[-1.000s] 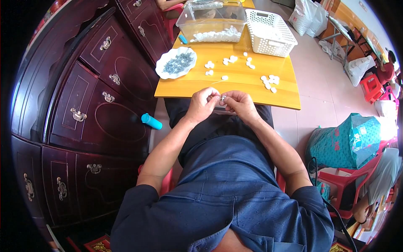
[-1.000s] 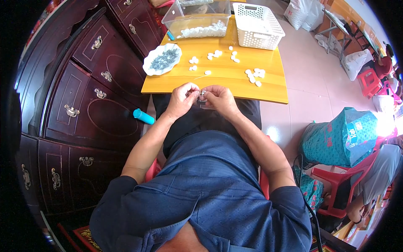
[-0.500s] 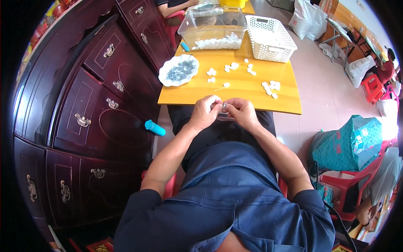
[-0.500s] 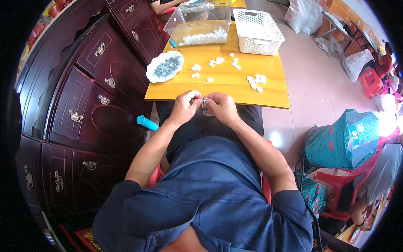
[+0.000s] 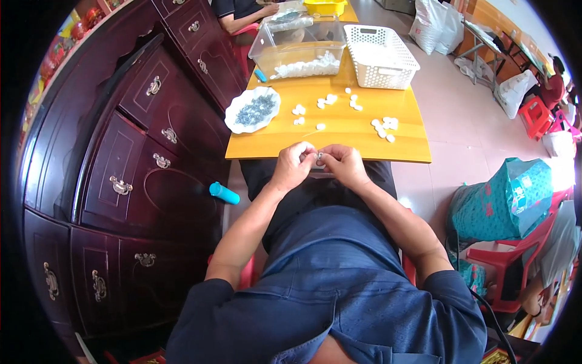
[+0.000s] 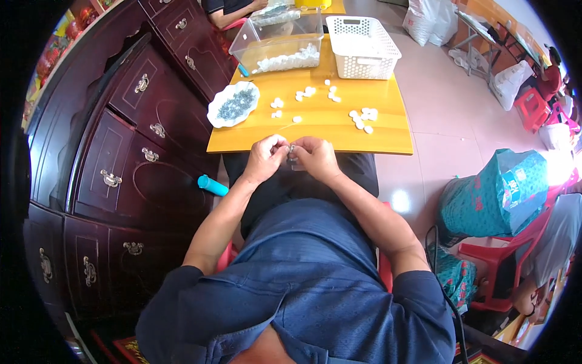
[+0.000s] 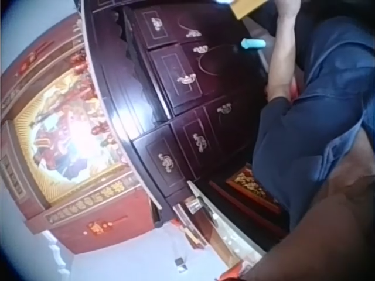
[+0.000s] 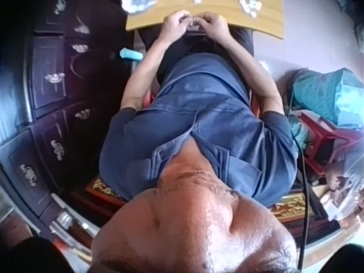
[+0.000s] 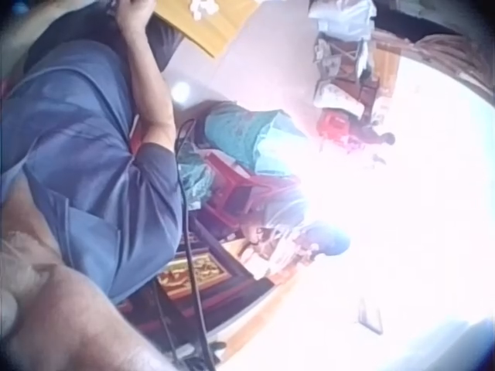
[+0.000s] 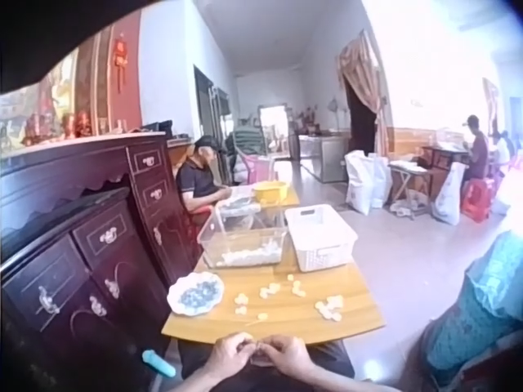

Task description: Assembling small plastic and metal components at a table.

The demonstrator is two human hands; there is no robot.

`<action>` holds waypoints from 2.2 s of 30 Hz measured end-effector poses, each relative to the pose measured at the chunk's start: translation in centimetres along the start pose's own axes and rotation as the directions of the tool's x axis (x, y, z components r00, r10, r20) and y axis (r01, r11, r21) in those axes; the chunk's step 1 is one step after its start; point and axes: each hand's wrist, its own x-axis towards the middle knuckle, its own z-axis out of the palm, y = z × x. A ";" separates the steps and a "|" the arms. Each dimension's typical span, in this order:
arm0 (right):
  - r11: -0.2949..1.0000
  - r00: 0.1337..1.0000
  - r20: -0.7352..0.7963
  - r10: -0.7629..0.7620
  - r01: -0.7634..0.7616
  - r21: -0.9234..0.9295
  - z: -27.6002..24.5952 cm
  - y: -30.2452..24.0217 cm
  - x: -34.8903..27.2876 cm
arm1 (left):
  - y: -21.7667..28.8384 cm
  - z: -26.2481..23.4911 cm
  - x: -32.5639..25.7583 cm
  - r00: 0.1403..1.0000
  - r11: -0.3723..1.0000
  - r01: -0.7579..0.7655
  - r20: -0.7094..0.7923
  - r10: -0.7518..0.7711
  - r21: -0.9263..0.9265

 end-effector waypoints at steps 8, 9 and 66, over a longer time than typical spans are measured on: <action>0.906 0.989 0.073 0.129 -0.147 0.397 -1.3 -0.1 0.8 | -0.8 -1.3 1.6 0.994 0.975 0.104 -0.007 -0.107 -0.197; 0.898 0.987 0.067 0.146 -0.161 0.409 -1.6 -0.2 1.0 | -0.8 -1.7 2.2 0.994 0.983 0.105 -0.012 -0.108 -0.151; 0.905 0.990 0.105 0.091 -0.126 0.405 -2.1 -0.4 0.9 | 0.3 -0.2 2.6 0.993 0.981 0.067 0.105 -0.049 -0.184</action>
